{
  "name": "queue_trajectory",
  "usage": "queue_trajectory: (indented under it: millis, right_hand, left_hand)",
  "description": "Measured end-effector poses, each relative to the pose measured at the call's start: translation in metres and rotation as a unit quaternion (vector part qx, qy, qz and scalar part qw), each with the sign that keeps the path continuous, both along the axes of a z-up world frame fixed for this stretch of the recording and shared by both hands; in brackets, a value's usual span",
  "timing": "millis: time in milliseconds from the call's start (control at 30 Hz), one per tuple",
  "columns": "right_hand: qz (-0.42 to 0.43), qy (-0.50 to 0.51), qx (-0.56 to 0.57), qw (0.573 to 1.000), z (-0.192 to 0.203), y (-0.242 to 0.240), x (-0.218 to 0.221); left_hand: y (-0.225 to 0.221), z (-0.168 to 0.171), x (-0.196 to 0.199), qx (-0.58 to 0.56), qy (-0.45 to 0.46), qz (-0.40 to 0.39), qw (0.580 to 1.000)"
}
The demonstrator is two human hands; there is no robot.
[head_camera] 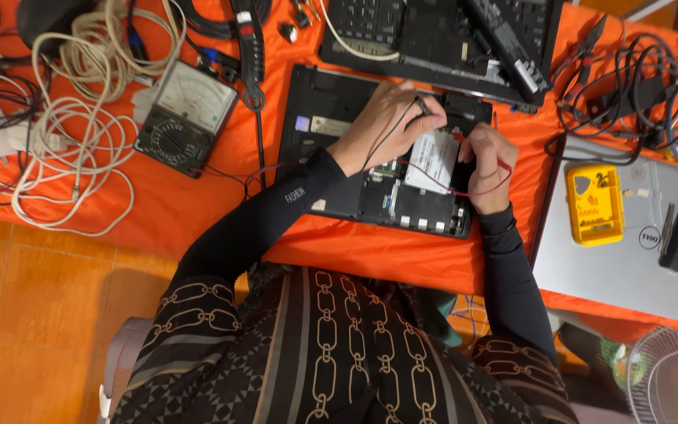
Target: Repairing a laptop by removing a component and testing it with a multimeter and a hair dryer.
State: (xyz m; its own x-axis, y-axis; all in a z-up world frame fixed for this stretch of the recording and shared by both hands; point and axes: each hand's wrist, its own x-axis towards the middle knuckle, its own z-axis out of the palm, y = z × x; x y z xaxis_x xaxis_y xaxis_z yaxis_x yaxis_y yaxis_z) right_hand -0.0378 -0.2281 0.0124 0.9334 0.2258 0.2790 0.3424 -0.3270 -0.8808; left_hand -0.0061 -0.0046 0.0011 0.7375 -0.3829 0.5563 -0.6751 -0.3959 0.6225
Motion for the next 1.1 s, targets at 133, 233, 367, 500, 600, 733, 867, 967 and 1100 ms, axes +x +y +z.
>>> queue_trajectory:
  millis: [133, 233, 367, 500, 600, 733, 867, 967, 1100]
  right_hand:
    - [-0.002, 0.005, 0.009, 1.0, -0.001, 0.0, 0.0]
    - [-0.003, 0.008, 0.008, 1.0, -0.002, -0.001, 0.0]
    - [-0.005, 0.018, 0.007, 1.0, 0.001, 0.0, -0.001]
    - [-0.002, 0.01, 0.007, 1.0, 0.0, -0.001, 0.0]
    - [-0.006, 0.002, -0.005, 1.0, -0.001, -0.001, 0.0]
    - [-0.009, 0.01, 0.004, 1.0, 0.001, 0.001, 0.0]
    - [-0.016, 0.023, 0.002, 1.0, 0.004, 0.002, -0.001]
    - [-0.021, 0.019, -0.016, 0.999, 0.005, 0.002, -0.002]
    - [-0.018, 0.016, -0.011, 1.0, 0.005, 0.002, -0.001]
  left_hand:
    - [0.0, -0.001, -0.001, 0.008, 0.011, 0.003, 1.0]
    - [0.0, -0.005, 0.0, 0.019, 0.0, -0.002, 1.0]
    - [0.002, 0.003, -0.003, 0.013, 0.014, 0.004, 1.0]
    - [0.002, 0.004, -0.004, 0.023, 0.022, -0.001, 0.999]
    - [0.002, 0.004, -0.004, 0.022, 0.015, -0.004, 1.0]
    - [0.002, 0.007, -0.005, 0.009, 0.046, -0.004, 0.999]
    - [0.003, 0.012, -0.006, 0.01, 0.079, -0.003, 0.997]
    - [0.002, 0.009, -0.006, 0.001, 0.074, -0.005, 0.997]
    - [0.002, 0.011, -0.006, 0.001, 0.071, -0.008, 0.997]
